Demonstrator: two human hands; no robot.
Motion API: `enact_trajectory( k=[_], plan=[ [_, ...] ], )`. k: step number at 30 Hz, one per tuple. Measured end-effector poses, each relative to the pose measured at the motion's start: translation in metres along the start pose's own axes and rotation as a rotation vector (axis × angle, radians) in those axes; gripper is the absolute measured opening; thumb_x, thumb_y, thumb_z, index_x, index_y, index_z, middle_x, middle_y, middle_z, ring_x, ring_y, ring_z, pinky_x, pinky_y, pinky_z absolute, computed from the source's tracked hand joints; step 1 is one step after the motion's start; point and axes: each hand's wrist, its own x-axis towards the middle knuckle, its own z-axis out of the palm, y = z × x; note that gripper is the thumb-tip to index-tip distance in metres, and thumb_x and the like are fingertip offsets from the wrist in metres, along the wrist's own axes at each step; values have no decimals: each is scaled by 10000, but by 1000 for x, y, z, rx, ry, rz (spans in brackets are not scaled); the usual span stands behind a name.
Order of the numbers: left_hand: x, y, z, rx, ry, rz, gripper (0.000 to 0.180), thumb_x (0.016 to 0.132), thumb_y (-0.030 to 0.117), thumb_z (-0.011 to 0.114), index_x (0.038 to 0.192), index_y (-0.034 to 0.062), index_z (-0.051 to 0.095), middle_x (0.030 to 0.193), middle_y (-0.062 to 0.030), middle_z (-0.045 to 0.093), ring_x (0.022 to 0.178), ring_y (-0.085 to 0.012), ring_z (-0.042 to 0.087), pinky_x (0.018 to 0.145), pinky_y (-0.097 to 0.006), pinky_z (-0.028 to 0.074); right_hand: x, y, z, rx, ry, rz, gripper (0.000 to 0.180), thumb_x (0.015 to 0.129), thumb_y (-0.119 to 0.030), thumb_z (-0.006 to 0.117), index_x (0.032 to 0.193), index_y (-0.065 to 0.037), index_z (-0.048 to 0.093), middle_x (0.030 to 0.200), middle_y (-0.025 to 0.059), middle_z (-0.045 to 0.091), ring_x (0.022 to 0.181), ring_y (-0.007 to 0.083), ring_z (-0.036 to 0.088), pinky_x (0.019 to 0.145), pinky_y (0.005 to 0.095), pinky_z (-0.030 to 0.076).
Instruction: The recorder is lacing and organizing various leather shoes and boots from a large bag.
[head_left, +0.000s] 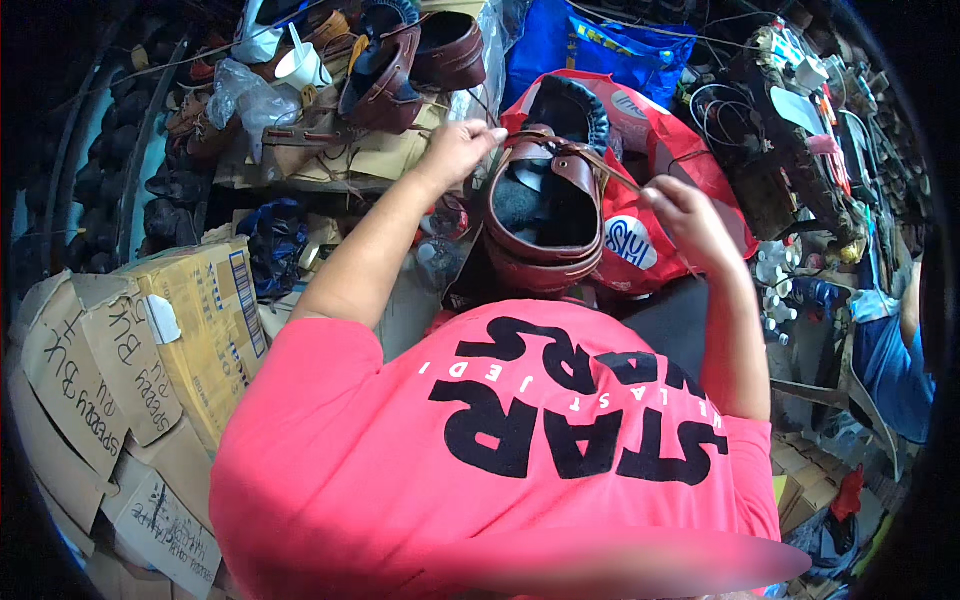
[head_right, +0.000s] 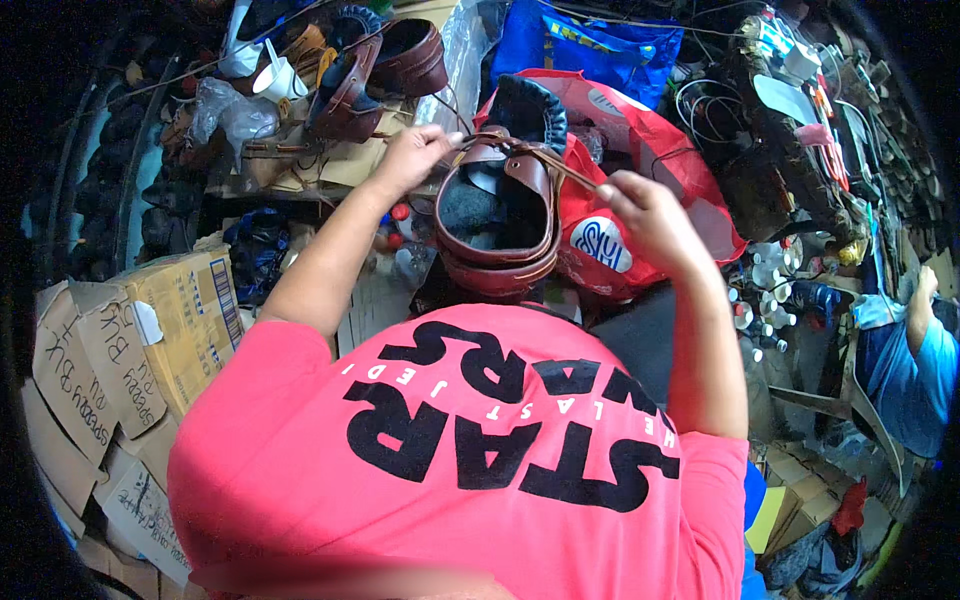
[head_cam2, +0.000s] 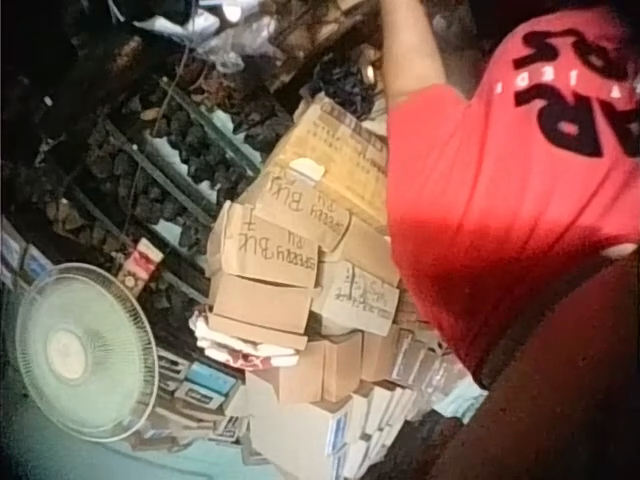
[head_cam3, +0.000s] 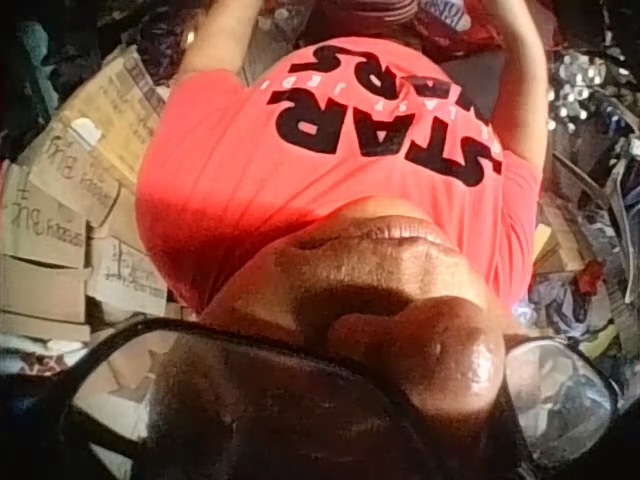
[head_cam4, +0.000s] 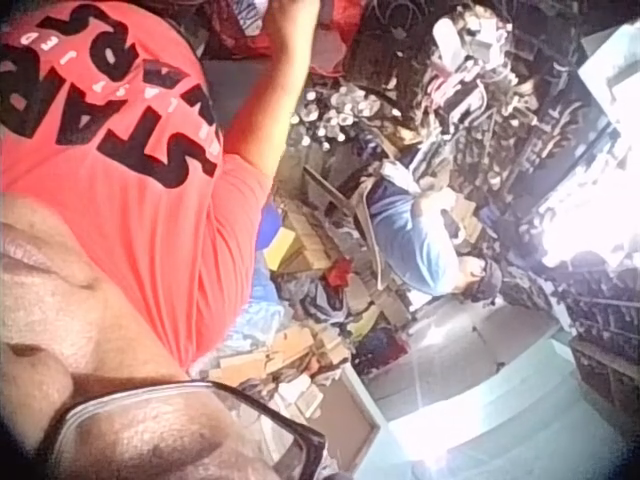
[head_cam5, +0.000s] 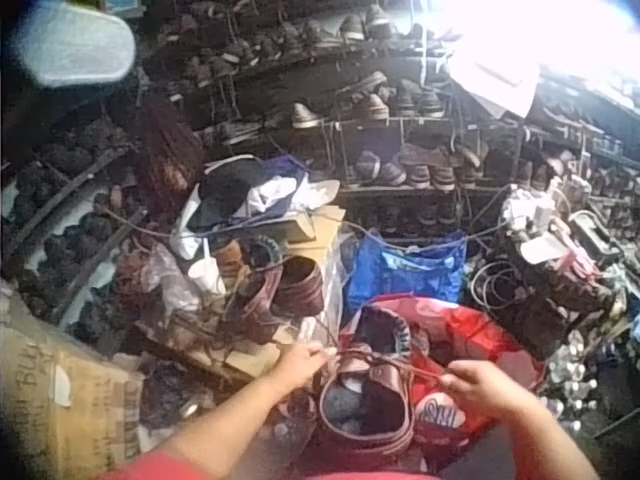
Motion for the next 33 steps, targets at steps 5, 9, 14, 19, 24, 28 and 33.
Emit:
enact_trajectory(
  k=[5,9,14,19,24,28,33],
  plan=[
    [-17,30,17,153,10,35,334,895,336,562,758,36,620,712,-201,599,676,-364,600,603,-428,441,9,-40,-11,533,-61,-107,214,934,-219,555,1027,-29,586,945,-13,583,886,79,515,798,231,408],
    [-15,41,28,295,13,296,274,928,253,506,797,17,548,724,-218,577,715,-401,579,622,-447,442,54,-39,31,998,-94,-253,302,951,-180,519,1219,-41,513,1076,38,600,984,126,561,895,275,432],
    [-39,88,-12,351,-200,331,223,899,255,526,878,34,558,782,-196,604,797,-400,591,697,-487,448,71,-29,46,453,-60,22,266,956,-135,487,1194,-32,545,1008,73,636,936,155,610,834,313,484],
    [-19,148,-32,474,-147,848,204,842,241,613,869,44,567,816,-99,586,810,-307,572,703,-409,424,68,-31,57,38,-92,-401,311,829,-95,576,1121,13,573,998,137,644,985,227,603,904,342,442],
    [49,131,-9,706,370,842,297,749,295,700,995,145,628,956,-62,590,952,-267,571,820,-415,414,65,-55,54,586,-154,-74,274,934,-314,486,931,-70,610,709,-3,533,578,78,429,527,227,325],
    [37,127,4,334,4,860,233,781,166,664,1004,101,653,1013,-79,645,1000,-272,593,872,-412,433,73,-27,45,1088,-97,65,217,925,-244,492,935,-51,591,702,9,531,563,99,426,523,226,325],
    [28,110,1,175,-64,713,220,720,69,705,935,56,660,911,-106,651,876,-258,628,772,-327,486,75,-30,39,1054,-143,88,231,919,-240,524,998,-37,602,779,13,573,610,92,474,562,207,369]
  ],
)
